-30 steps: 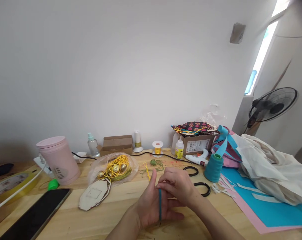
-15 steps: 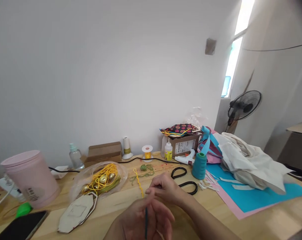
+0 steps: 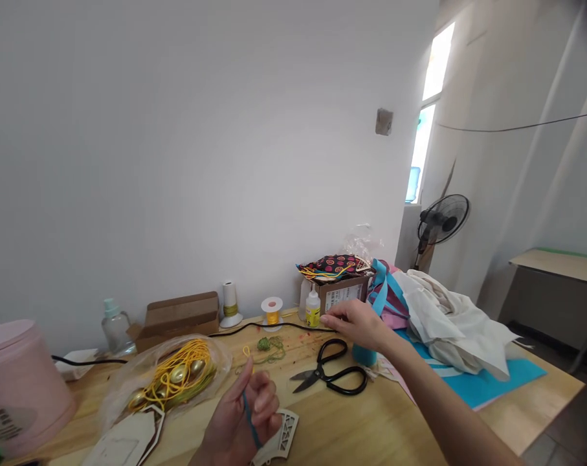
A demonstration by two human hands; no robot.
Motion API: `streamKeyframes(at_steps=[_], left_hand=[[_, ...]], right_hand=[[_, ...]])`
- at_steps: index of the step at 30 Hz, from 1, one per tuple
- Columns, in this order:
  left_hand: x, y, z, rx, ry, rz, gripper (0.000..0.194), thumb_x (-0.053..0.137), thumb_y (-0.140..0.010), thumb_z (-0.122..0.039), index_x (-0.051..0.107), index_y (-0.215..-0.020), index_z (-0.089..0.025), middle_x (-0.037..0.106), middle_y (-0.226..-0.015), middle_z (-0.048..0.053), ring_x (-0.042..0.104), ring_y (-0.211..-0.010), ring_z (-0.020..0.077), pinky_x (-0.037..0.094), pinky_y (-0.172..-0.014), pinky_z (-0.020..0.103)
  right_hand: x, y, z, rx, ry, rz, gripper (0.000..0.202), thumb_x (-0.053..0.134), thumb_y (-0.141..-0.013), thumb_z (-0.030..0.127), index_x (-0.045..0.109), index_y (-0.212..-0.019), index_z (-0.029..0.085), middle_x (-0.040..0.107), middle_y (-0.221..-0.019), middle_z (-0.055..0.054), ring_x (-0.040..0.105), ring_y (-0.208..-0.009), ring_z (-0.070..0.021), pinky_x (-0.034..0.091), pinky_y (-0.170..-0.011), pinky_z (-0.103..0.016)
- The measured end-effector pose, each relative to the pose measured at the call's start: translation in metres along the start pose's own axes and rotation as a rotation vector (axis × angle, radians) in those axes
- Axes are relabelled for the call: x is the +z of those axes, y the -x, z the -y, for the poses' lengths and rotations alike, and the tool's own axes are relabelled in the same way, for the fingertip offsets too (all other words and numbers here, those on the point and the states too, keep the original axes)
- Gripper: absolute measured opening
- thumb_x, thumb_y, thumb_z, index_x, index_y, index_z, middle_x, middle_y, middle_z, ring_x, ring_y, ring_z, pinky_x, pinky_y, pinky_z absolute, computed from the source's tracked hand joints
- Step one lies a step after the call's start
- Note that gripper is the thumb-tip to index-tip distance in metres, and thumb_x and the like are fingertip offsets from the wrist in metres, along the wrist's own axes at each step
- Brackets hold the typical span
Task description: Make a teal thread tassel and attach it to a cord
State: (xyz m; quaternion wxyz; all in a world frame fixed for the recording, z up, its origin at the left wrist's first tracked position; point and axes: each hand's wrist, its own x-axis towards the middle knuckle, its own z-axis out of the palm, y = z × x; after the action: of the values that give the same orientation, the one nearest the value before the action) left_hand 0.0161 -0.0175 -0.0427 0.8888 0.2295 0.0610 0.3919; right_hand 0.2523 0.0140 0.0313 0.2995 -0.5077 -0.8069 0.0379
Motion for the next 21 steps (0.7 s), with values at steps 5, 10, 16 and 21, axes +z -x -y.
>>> streamKeyframes(at_steps=[5, 10, 16, 21], left_hand=[[-0.002, -0.004, 0.019, -0.19, -0.234, -0.046, 0.046, 0.037, -0.082, -0.044, 0.065, -0.065, -0.011, 0.057, -0.048, 0.004, 0.052, -0.041, 0.0113, 0.04, -0.049, 0.024], [0.012, -0.009, 0.031, -0.312, -0.421, -0.152, 0.061, 0.033, -0.08, -0.05, 0.066, -0.054, -0.006, 0.061, -0.048, 0.01, 0.054, -0.042, 0.0107, 0.033, -0.042, 0.018], [0.032, -0.019, 0.03, -0.305, -0.495, -0.158, 0.064, 0.034, -0.078, -0.054, 0.066, -0.051, -0.006, 0.06, -0.047, 0.009, 0.051, -0.041, 0.0084, 0.031, -0.042, 0.016], [0.021, -0.023, 0.029, -0.276, -0.336, -0.075, 0.048, 0.05, -0.07, -0.052, 0.066, -0.053, -0.01, 0.059, -0.045, 0.006, 0.053, -0.042, 0.01, 0.032, -0.044, 0.017]], right_hand=[[-0.023, 0.006, -0.02, 0.038, -0.04, 0.168, 0.022, 0.056, -0.071, 0.037, 0.066, -0.064, 0.018, 0.055, -0.051, 0.002, 0.04, -0.045, -0.0078, 0.024, -0.041, -0.019], [-0.038, 0.022, -0.033, 0.099, -0.347, 0.224, 0.03, 0.052, -0.073, 0.042, 0.065, -0.067, 0.015, 0.054, -0.054, 0.001, 0.041, -0.049, -0.0092, 0.029, -0.043, -0.02], [-0.044, 0.044, -0.044, 0.206, -0.574, 0.056, 0.033, 0.054, -0.071, 0.044, 0.061, -0.059, 0.014, 0.044, -0.049, 0.003, 0.035, -0.047, -0.0083, 0.027, -0.043, -0.022], [-0.008, 0.069, -0.061, 0.401, -0.689, -0.398, 0.032, 0.059, -0.067, 0.043, 0.059, -0.084, 0.016, 0.05, -0.061, 0.001, 0.046, -0.056, -0.0121, 0.04, -0.052, -0.025]])
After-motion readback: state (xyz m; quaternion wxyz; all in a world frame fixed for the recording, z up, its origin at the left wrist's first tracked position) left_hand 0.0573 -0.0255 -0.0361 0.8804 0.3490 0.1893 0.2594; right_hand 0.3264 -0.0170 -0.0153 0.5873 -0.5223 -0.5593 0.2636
